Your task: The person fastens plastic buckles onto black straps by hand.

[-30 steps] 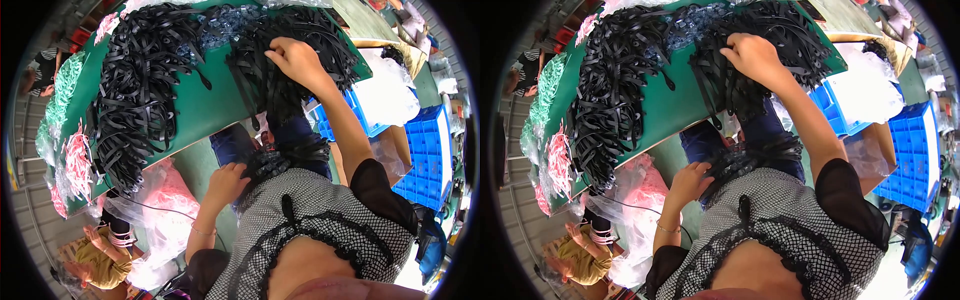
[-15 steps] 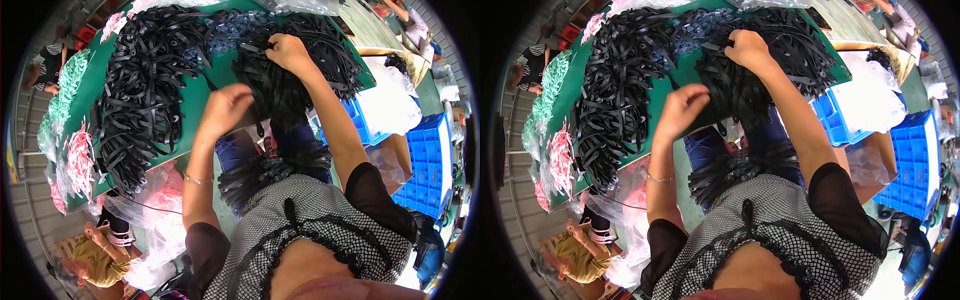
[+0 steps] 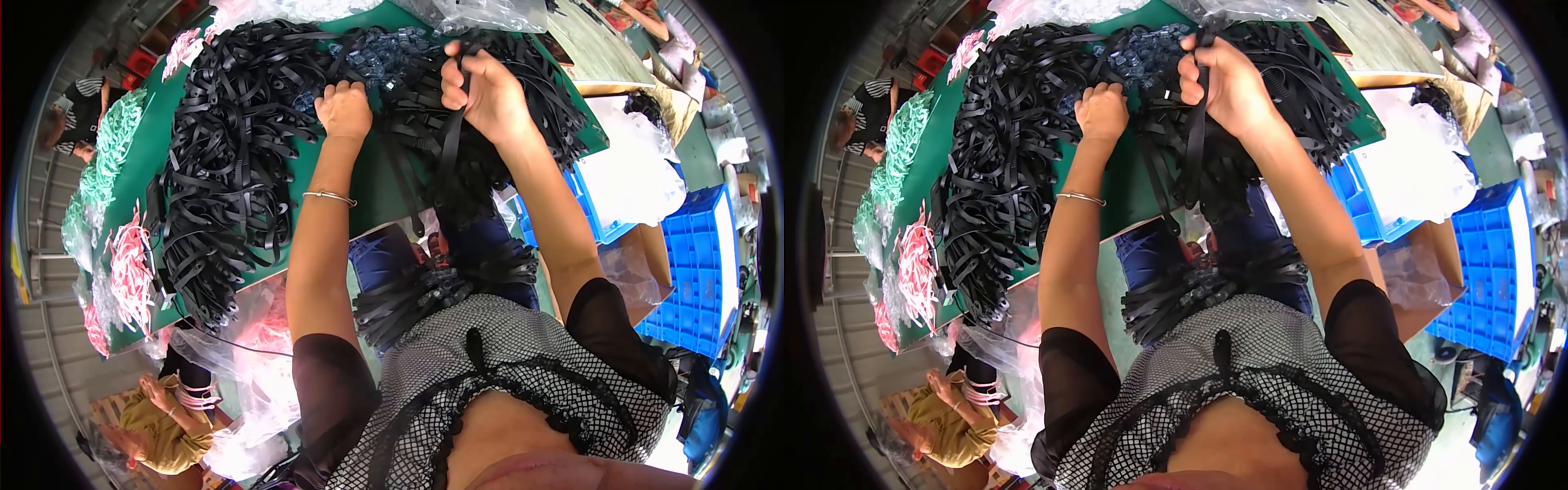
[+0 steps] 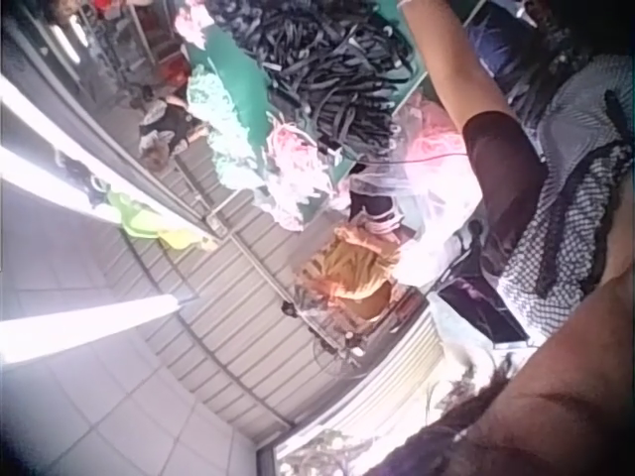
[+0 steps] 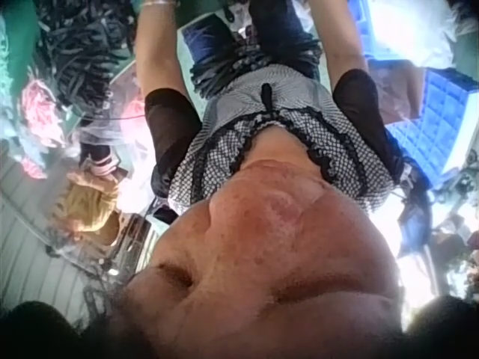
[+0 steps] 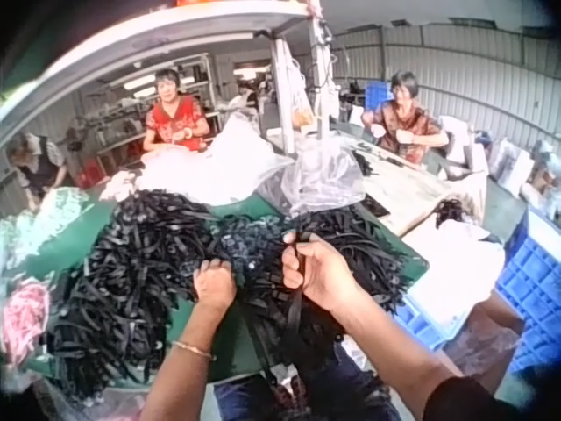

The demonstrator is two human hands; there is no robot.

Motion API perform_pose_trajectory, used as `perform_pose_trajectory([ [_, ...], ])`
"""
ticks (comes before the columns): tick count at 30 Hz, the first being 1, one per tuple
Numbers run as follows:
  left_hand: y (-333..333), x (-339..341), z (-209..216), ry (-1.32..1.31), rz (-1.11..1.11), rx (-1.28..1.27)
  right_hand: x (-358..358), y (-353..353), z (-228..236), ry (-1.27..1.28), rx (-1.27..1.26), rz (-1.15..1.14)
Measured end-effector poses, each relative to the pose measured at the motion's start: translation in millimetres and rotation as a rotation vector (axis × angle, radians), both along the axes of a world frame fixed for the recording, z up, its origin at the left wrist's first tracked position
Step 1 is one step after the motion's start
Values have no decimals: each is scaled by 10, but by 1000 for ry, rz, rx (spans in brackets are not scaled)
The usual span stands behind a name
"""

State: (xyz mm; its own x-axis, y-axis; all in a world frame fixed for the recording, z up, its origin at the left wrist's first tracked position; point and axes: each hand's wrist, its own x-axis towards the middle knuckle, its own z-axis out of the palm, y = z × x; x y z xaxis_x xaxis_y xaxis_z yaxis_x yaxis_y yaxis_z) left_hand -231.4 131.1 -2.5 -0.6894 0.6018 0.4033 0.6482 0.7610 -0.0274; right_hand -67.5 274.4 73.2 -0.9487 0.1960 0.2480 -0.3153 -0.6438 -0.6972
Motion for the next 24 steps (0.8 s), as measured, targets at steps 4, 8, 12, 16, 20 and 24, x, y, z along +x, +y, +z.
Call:
perform_pose_trajectory([
  [4,-4,51,7,6,-6,42,38,-27,264,86,8,-56],
  [8,-175,164,101,-607,-138,699,237,-133,598,70,51,-42],
  [12,-380,640,402,-1007,-319,1096,518,-177,714,133,167,16],
  [16,-595,1164,559,-1356,-526,1346,839,-379,765,8,318,-17],
  [20,-752,1631,553,-1613,-580,1458,1088,-570,696,-179,666,-93],
  [24,-827,2033,533,-1661,-608,1433,1143,-702,278,-128,1043,-250],
])
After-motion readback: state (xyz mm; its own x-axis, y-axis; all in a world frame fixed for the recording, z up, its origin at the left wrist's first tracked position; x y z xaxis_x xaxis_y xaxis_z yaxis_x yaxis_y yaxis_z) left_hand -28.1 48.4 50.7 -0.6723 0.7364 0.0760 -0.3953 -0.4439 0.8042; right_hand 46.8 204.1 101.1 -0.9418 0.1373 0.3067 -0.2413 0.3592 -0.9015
